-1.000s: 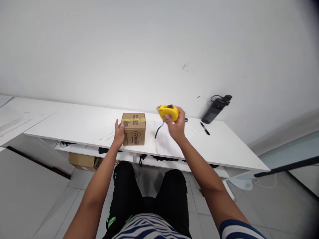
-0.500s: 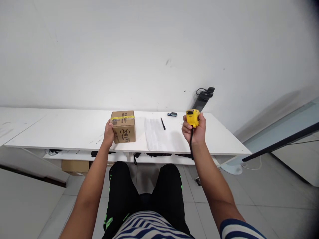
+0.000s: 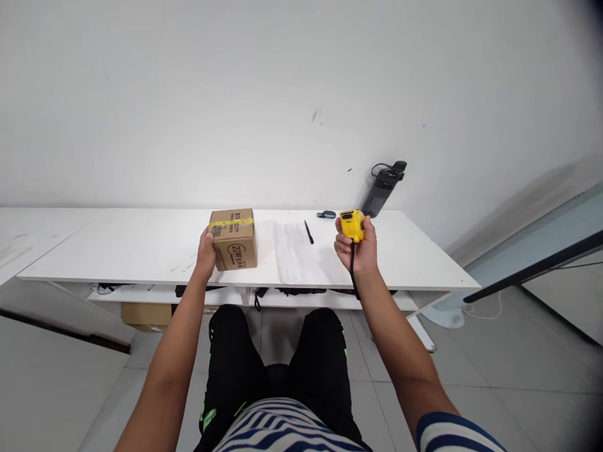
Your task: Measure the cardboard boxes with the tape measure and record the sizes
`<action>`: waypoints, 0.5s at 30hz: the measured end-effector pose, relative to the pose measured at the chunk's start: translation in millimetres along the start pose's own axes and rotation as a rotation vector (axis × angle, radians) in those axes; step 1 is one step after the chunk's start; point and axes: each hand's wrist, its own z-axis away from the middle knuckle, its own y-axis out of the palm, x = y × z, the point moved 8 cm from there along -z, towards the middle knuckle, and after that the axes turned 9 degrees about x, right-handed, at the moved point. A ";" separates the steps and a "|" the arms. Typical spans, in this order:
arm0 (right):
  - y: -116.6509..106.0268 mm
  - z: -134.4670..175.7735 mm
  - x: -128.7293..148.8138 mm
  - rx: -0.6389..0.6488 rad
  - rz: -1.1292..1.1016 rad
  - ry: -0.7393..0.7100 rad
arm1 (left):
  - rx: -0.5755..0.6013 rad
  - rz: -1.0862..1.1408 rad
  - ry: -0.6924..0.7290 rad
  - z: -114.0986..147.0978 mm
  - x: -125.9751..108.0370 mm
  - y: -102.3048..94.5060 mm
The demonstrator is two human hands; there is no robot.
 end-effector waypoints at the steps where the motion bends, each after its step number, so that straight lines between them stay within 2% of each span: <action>1: -0.2 -0.3 -1.0 0.004 -0.015 0.007 | 0.016 0.000 0.001 -0.6 0.2 1.1; 7: 1.1 0.0 -4.8 0.025 -0.089 0.039 | 0.049 0.003 0.022 -2.9 1.0 2.4; 15: -1.9 3.9 -8.2 -0.044 -0.034 0.044 | 0.025 0.059 0.044 -3.5 2.8 0.3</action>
